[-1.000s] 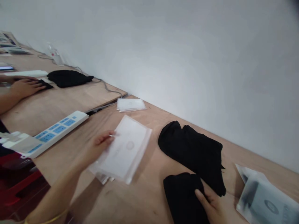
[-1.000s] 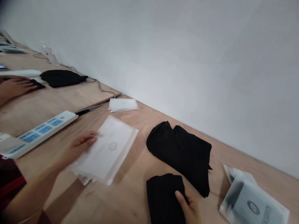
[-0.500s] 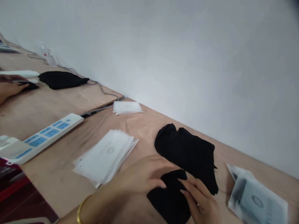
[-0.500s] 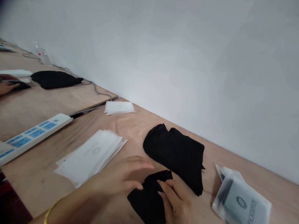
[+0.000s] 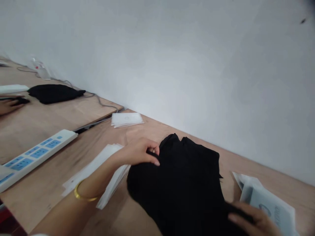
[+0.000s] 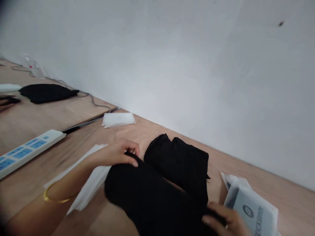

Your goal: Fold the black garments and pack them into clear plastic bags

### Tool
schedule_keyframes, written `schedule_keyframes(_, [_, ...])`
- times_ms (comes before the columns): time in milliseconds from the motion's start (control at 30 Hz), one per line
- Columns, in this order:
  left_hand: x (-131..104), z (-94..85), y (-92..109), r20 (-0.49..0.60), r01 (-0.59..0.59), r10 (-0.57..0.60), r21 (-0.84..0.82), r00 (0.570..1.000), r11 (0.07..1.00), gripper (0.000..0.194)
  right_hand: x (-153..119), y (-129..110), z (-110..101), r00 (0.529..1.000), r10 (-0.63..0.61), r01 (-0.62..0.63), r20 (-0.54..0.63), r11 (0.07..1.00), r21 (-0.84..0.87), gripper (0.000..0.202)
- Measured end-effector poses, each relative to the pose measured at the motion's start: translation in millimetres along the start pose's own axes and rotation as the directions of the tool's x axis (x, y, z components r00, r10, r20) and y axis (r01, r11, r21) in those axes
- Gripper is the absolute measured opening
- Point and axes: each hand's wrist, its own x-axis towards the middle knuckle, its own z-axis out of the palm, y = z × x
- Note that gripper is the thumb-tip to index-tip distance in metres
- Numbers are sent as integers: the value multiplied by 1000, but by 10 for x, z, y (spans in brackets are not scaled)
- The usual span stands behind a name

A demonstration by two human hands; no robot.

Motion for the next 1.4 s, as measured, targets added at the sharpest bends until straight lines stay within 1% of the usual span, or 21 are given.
schedule_keyframes(67, [327, -136, 9, -121, -64, 74, 82, 990, 995, 13, 213, -123, -309, 970, 73, -65, -232, 997, 43, 43])
schedule_keyframes(100, [493, -192, 56, -236, -115, 135, 97, 962, 989, 11, 311, -235, -462, 920, 61, -49, -387, 998, 40, 48])
schedule_keyframes(200, [869, -308, 275, -563, -317, 329, 123, 758, 940, 7, 479, -622, -819, 686, -36, -27, -727, 997, -75, 45])
schedule_keyframes(233, [930, -317, 332, -614, -370, 369, 133, 698, 919, 6, 488, -710, -879, 628, -62, -20, -776, 995, -96, 41])
schedule_keyframes(267, [956, -302, 359, -631, -395, 391, 142, 670, 908, 5, 482, -751, -901, 604, -73, -10, -794, 995, -99, 38])
schedule_keyframes(300, [949, -259, 348, -613, -384, 393, 154, 686, 910, 4, 466, -734, -882, 616, -69, -1, -785, 996, -89, 35])
schedule_keyframes(333, [913, -185, 295, -570, -344, 377, 171, 729, 923, 3, 448, -656, -822, 658, -66, 13, -751, 997, -76, 33])
schedule_keyframes(400, [776, 47, 78, -426, -217, 297, 226, 854, 950, 7, 414, -335, -594, 769, -68, 38, -636, 997, -61, 30])
schedule_keyframes(433, [683, 193, -67, -358, -178, 260, 244, 897, 953, 11, 394, -116, -438, 800, -91, 63, -593, 996, -68, 31])
schedule_keyframes(467, [581, 346, -223, -300, -162, 237, 254, 924, 953, 13, 365, 121, -268, 831, -77, 45, -550, 996, -71, 33])
schedule_keyframes(567, [258, 758, -633, -163, -115, 169, 297, 972, 948, 14, 188, 798, 203, 964, -43, 6, -262, 990, -140, 35])
schedule_keyframes(633, [76, 927, -793, -111, -55, 99, 346, 989, 937, 19, 9, 1133, 378, 989, -117, 80, -96, 942, -327, 42])
schedule_keyframes(667, [6, 973, -833, -86, -24, 60, 377, 995, 926, 24, -77, 1257, 408, 989, -131, 85, -72, 891, -446, 49])
schedule_keyframes(733, [-88, 1007, -847, -40, 21, -4, 432, 999, 901, 32, -198, 1425, 368, 987, -149, 79, -58, 771, -631, 59])
schedule_keyframes(800, [-138, 996, -788, -19, 26, -20, 446, 1000, 895, 33, -217, 1494, 242, 989, -143, 74, -39, 706, -704, 59])
schedule_keyframes(900, [-192, 978, -613, -15, 5, 1, 394, 1000, 919, 30, -107, 1405, 48, 995, -70, 101, 73, 715, -692, 43])
schedule_keyframes(1000, [-265, 1029, -387, -5, -5, 7, 271, 1000, 963, 25, -14, 1056, 19, 980, 72, 58, 186, 790, -611, 21])
schedule_keyframes(1100, [-325, 1182, -163, 35, 29, -31, 64, 999, 998, 15, -22, 492, 193, 965, 131, -7, 229, 881, -474, 14])
schedule_keyframes(1233, [-328, 1493, 65, 130, 176, -147, -248, 980, 953, 20, -22, -245, 521, 979, 61, -37, 193, 991, -127, 13])
schedule_keyframes(1300, [-305, 1641, 124, 144, 220, -183, -313, 973, 924, 22, 14, -474, 650, 984, 52, -70, 170, 992, 103, 16])
schedule_keyframes(1400, [-270, 1778, 139, 83, 234, -218, -323, 972, 917, 16, 58, -615, 781, 988, 12, -64, 152, 938, 341, 27])
